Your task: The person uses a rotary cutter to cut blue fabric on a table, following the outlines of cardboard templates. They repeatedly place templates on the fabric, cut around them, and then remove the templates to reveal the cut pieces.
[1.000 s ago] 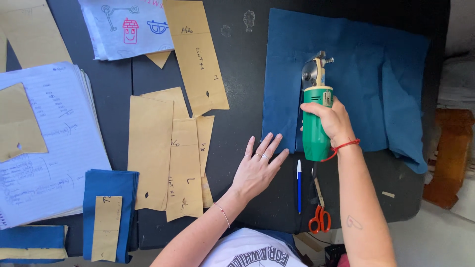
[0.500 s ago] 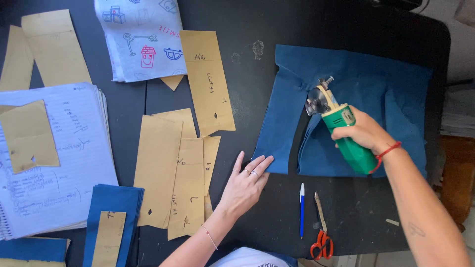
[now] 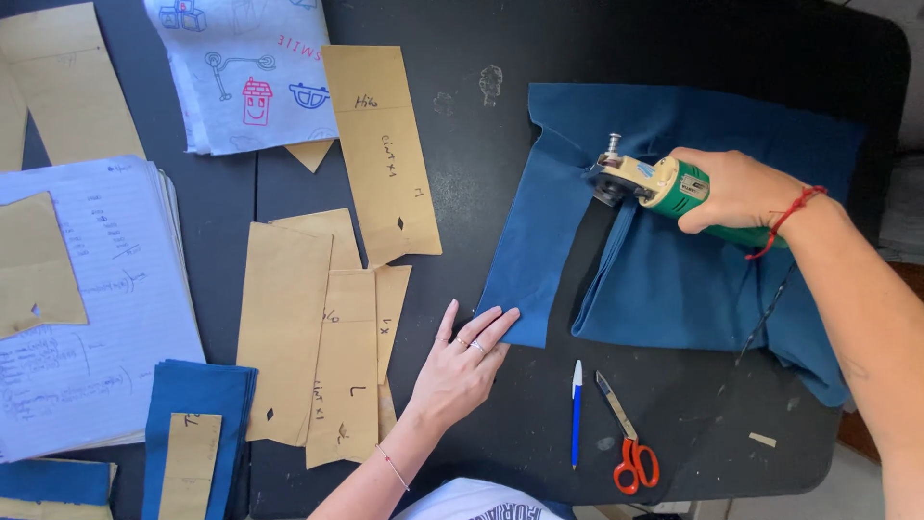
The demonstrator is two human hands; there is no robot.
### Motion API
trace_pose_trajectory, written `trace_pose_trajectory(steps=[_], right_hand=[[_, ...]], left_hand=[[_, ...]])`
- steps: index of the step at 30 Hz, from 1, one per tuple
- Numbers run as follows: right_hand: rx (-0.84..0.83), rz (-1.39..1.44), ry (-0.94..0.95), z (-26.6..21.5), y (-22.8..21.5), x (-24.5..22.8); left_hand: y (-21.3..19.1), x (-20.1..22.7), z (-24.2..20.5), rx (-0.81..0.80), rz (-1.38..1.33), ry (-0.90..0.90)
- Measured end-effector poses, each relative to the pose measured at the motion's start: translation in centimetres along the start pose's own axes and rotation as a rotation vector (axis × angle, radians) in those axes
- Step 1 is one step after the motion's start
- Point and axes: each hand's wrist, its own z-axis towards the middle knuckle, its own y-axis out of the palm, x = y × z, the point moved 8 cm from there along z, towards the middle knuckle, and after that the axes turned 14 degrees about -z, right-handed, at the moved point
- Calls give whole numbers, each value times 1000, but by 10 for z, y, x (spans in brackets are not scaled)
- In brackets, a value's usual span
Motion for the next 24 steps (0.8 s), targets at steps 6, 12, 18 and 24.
trace_pose_trajectory(steps=[6, 12, 18, 24], right_hand=[[-2, -41, -59, 2, -13, -22], [16, -98, -55, 8, -20, -37], [16, -91, -78, 7, -32, -58], [39, -97, -102, 7, -42, -80]], left_hand=[[2, 3, -1, -13, 15, 29], [-1, 3, -1, -15, 6, 27], [2, 0, -3, -48, -6, 9], [-1, 0, -5, -13, -2, 22]])
